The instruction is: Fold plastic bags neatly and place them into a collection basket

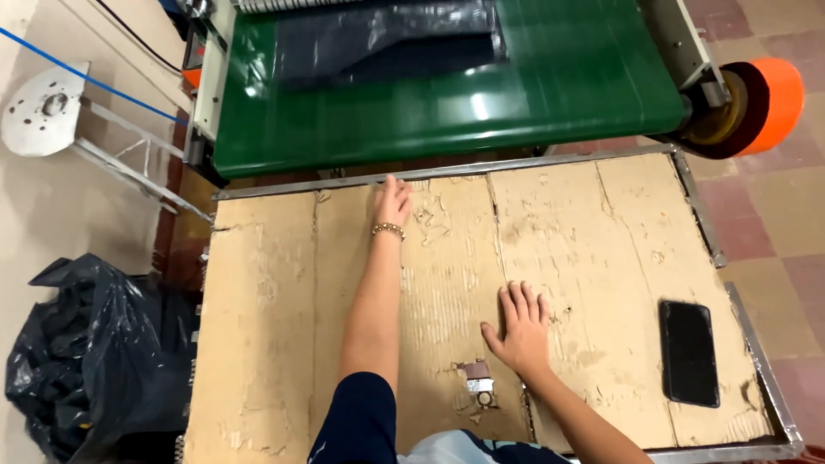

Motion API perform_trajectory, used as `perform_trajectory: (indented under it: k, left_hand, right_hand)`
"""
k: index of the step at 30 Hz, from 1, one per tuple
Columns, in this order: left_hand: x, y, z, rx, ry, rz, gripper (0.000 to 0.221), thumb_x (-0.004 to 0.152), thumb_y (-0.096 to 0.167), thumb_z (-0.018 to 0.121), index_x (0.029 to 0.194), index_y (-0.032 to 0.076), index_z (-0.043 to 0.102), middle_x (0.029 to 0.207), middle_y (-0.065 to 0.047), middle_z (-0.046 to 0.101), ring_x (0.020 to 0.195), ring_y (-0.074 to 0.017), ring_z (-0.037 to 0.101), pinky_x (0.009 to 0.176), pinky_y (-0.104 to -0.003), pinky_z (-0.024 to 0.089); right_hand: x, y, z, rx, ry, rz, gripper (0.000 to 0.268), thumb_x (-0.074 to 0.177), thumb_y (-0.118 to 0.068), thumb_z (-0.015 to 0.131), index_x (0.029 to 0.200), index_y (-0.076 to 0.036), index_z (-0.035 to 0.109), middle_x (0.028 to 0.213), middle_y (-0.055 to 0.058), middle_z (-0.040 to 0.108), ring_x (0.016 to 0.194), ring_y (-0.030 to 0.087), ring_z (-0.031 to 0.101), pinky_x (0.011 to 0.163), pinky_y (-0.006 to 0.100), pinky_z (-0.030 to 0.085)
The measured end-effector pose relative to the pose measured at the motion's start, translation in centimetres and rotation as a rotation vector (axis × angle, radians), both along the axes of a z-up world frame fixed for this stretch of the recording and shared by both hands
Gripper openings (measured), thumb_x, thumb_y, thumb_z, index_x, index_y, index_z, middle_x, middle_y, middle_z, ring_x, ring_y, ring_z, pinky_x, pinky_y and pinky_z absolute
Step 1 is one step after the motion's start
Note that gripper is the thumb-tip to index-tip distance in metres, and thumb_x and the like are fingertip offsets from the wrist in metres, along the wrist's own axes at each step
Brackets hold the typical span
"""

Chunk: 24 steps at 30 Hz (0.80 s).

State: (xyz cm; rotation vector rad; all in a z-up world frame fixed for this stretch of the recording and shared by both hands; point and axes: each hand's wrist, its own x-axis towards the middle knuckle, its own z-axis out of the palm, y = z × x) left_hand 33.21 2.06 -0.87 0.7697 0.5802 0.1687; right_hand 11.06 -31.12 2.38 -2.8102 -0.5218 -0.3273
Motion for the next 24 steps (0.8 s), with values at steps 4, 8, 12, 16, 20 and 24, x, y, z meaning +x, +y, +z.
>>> perform_trajectory:
  k: [4, 8, 12, 16, 20, 24]
  left_hand:
    - [2.0, 0.8, -1.5, -0.152, -0.117, 0.011, 0.083, 0.092, 0.076, 0.068, 0.147, 0.018, 0.043, 0.157, -0.008, 0.042, 0.146, -0.0281, 0.043, 0.121, -0.047, 0.031]
    - [1.3, 1.7, 1.2, -0.3, -0.119, 0.117, 0.114, 0.085, 0.087, 0.063, 0.16, 0.016, 0.015, 0.166, -0.01, 0.03, 0.151, -0.0265, 0.037, 0.125, -0.051, 0.024]
    - [-3.7, 1.0, 4.7, -0.247, 0.065, 0.384, 0.064, 0.076, 0.07, 0.081, 0.093, 0.016, 0.052, 0.081, -0.001, 0.051, 0.073, -0.0189, 0.06, 0.071, -0.035, 0.036]
    - [-7.9, 0.0, 3.6, -0.025, 0.238, 0.445, 0.051, 0.078, 0.044, 0.091, 0.104, 0.017, 0.056, 0.079, -0.005, 0.055, 0.058, -0.0178, 0.06, 0.037, -0.018, 0.032]
    - [-16.2, -2.7, 9.2, -0.093, 0.157, 0.458, 0.052, 0.082, 0.039, 0.09, 0.109, 0.02, 0.05, 0.093, -0.003, 0.06, 0.077, -0.0188, 0.066, 0.057, -0.023, 0.041]
    - [-27.2, -5.6, 12.2, -0.107, -0.128, 0.628, 0.026, 0.085, 0.011, 0.085, 0.097, 0.01, 0.062, 0.09, -0.013, 0.073, 0.081, -0.0251, 0.076, 0.071, -0.038, 0.064]
  right_hand:
    - [0.1, 0.1, -0.1, 0.021, -0.028, 0.001, 0.083, 0.081, -0.064, 0.062, 0.148, -0.017, 0.051, 0.155, 0.008, 0.048, 0.152, 0.03, 0.036, 0.125, 0.055, 0.019]
    - [0.4, 0.1, -0.2, 0.026, -0.03, -0.003, 0.084, 0.08, -0.065, 0.063, 0.148, -0.018, 0.05, 0.154, 0.007, 0.048, 0.151, 0.029, 0.036, 0.125, 0.055, 0.019]
    - [0.1, 0.1, 0.1, 0.047, -0.055, -0.001, 0.081, 0.082, -0.065, 0.061, 0.147, -0.017, 0.052, 0.153, 0.008, 0.05, 0.15, 0.029, 0.038, 0.125, 0.054, 0.02]
    - [0.2, 0.3, 0.9, 0.081, -0.006, -0.013, 0.069, 0.09, -0.06, 0.053, 0.142, -0.017, 0.058, 0.151, 0.009, 0.053, 0.148, 0.03, 0.041, 0.122, 0.056, 0.022]
    - [2.9, -0.3, -0.2, 0.363, 0.033, -0.059, 0.03, 0.102, -0.037, 0.052, 0.125, -0.024, 0.066, 0.133, -0.002, 0.065, 0.136, 0.021, 0.053, 0.112, 0.051, 0.033]
    - [5.3, 0.3, 5.2, 1.92, 0.786, -0.19, 0.056, 0.098, -0.068, 0.029, 0.125, -0.02, 0.036, 0.126, 0.006, 0.032, 0.115, 0.028, 0.031, 0.094, 0.049, 0.018]
